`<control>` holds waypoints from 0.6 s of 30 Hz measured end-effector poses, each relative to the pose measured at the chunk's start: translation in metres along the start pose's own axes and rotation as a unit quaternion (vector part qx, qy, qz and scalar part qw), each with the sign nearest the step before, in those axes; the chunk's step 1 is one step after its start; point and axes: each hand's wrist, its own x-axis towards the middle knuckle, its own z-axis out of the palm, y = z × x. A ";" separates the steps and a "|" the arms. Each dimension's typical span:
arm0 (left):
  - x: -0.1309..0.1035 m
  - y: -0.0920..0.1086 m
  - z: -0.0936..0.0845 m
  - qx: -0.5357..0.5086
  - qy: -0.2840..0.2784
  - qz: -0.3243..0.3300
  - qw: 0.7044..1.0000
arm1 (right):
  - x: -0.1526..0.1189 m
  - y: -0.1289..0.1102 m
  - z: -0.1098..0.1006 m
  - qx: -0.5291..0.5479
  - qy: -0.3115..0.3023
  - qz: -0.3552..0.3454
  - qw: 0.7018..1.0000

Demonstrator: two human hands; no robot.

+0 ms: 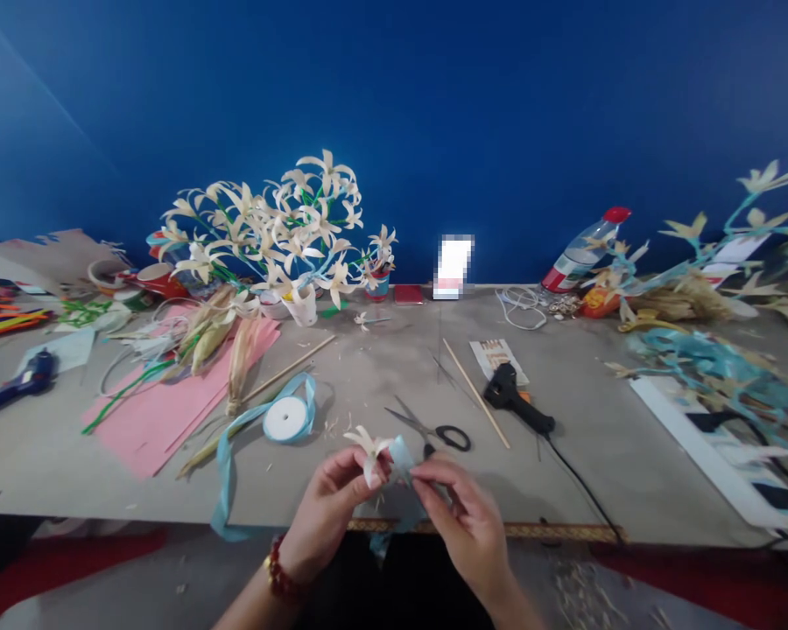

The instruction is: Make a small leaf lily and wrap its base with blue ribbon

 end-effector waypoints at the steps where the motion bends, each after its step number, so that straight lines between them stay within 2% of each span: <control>1: 0.002 -0.002 0.003 -0.005 -0.001 -0.002 1.000 | 0.000 -0.001 0.000 -0.011 -0.005 -0.014 1.000; 7: 0.016 -0.005 0.012 -0.018 0.027 -0.012 0.999 | -0.003 -0.003 -0.002 -0.038 -0.022 -0.029 0.999; 12: 0.021 -0.002 0.008 -0.009 0.042 -0.021 0.999 | -0.010 0.008 -0.019 -0.047 0.026 -0.027 0.998; 18: 0.026 -0.002 0.006 0.006 0.058 -0.014 0.998 | -0.015 0.014 -0.033 -0.108 -0.004 -0.025 0.994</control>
